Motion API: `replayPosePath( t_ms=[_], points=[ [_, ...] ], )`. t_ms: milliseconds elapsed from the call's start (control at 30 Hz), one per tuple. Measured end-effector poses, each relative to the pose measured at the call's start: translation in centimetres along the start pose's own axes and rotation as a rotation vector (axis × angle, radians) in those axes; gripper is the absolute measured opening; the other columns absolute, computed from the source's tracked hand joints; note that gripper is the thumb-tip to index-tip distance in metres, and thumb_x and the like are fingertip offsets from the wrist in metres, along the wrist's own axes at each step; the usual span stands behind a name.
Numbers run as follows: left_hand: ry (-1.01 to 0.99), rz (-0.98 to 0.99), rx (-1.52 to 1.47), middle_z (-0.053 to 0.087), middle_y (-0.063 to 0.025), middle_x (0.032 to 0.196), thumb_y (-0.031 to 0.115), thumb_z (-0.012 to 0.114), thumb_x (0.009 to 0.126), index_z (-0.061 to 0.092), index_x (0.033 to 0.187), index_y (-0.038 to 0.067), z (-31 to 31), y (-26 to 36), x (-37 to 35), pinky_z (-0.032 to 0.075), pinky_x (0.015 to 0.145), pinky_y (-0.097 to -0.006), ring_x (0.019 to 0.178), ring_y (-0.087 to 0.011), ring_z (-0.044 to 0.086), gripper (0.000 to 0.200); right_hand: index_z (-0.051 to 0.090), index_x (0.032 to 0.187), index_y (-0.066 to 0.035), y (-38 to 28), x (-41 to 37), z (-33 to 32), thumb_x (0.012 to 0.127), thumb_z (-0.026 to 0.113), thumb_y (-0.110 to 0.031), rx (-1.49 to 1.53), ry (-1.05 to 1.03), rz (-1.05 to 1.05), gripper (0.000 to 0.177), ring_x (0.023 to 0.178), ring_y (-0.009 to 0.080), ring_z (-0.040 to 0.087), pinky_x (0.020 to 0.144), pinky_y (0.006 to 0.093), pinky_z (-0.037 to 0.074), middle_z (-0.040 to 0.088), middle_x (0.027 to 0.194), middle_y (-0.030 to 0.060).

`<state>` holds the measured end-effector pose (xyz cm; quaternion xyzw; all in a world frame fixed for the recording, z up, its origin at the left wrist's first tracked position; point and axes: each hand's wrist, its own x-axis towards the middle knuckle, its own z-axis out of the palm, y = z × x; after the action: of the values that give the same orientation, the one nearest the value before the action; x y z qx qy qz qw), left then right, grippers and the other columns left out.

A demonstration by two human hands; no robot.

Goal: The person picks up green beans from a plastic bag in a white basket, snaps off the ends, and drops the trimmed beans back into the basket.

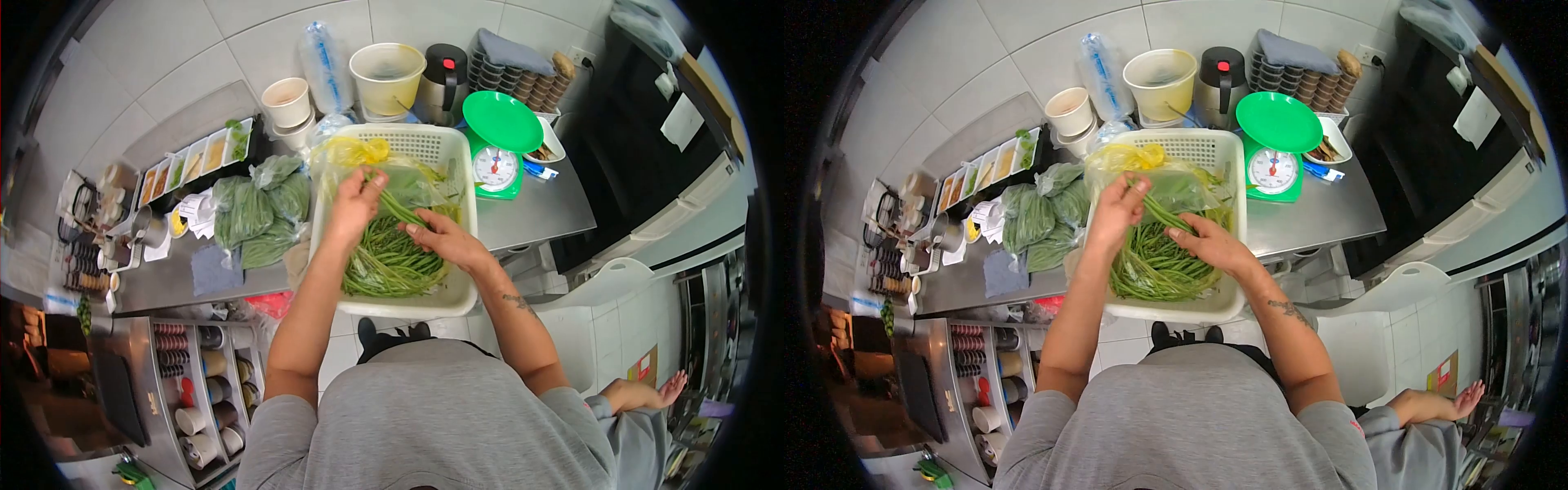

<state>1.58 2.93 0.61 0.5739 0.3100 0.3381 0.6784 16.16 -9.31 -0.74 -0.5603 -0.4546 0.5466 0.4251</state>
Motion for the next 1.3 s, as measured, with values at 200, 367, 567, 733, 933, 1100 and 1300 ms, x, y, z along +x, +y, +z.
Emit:
replayPosePath(
  t_ms=[200,367,567,733,933,1100,1300],
  points=[
    [-0.008,0.068,0.056,0.042,0.0054,0.065,0.017,0.055,0.093,0.055,0.092,0.008,-2.6,2.4,-0.7,0.028,0.047,-0.0208,0.053,-0.0041,0.035,0.009,0.058,0.111,-0.002,1.8,1.2,-1.1,0.092,0.047,-0.012,0.236,0.192,-0.017,0.024,0.075,0.0076,0.049,0.067,0.021,0.04,0.055,0.086,-0.0002],
    [-0.055,0.131,0.535,0.053,-0.005,0.072,0.017,0.056,0.09,0.055,0.097,0.002,-3.0,3.8,-1.5,0.044,0.063,-0.0295,0.065,-0.0155,0.053,0.017,0.058,0.111,-0.001,1.8,1.5,-1.2,0.094,0.048,-0.013,0.338,0.207,-0.031,0.023,0.085,0.0102,0.054,0.072,0.0233,0.043,0.059,0.095,0.005],
    [-0.143,0.165,0.558,0.057,-0.0112,0.084,0.015,0.055,0.09,0.054,0.103,0.0,2.6,0.2,-1.4,0.048,0.063,-0.0289,0.08,-0.0203,0.06,0.02,0.056,0.113,0.002,1.1,0.9,-0.9,0.096,0.047,-0.016,0.561,0.075,-0.069,0.026,0.097,0.0156,0.059,0.08,0.0251,0.046,0.061,0.102,0.0092],
    [-0.089,-0.013,0.333,0.056,-0.01,0.085,0.01,0.052,0.091,0.053,0.109,-0.003,5.5,-0.1,-1.0,0.048,0.053,-0.026,0.077,-0.0118,0.058,0.022,0.055,0.108,0.001,1.1,0.6,-1.1,0.096,0.047,-0.016,0.591,-0.001,-0.068,0.023,0.082,0.0149,0.057,0.069,0.0253,0.046,0.059,0.092,0.0079],
    [0.025,0.148,0.166,0.055,-0.0093,0.093,0.003,0.047,0.09,0.054,0.111,-0.004,3.8,-2.9,1.0,0.048,0.058,-0.0247,0.067,-0.0128,0.055,0.023,0.055,0.104,-0.001,1.3,0.9,-1.2,0.096,0.045,-0.015,0.493,0.092,-0.052,0.018,0.068,0.012,0.05,0.06,0.0255,0.042,0.053,0.081,0.003],
    [0.11,0.053,0.059,0.056,-0.0034,0.082,-0.004,0.047,0.088,0.057,0.105,-0.001,4.9,-1.5,-0.5,0.046,0.061,-0.0231,0.071,-0.0099,0.054,0.019,0.055,0.105,-0.002,0.6,1.0,-0.9,0.095,0.045,-0.012,0.534,0.142,-0.055,0.017,0.074,0.0114,0.052,0.061,0.0245,0.042,0.055,0.082,0.0027],
    [0.018,0.067,0.049,0.056,-0.0031,0.082,-0.002,0.054,0.087,0.059,0.098,0.0,5.0,-2.1,-0.4,0.045,0.058,-0.0221,0.068,-0.0089,0.053,0.013,0.055,0.103,-0.003,1.4,1.5,-0.9,0.095,0.047,-0.014,0.4,0.184,-0.102,0.016,0.075,0.01,0.051,0.062,0.0238,0.041,0.058,0.087,0.0044]
  ],
)
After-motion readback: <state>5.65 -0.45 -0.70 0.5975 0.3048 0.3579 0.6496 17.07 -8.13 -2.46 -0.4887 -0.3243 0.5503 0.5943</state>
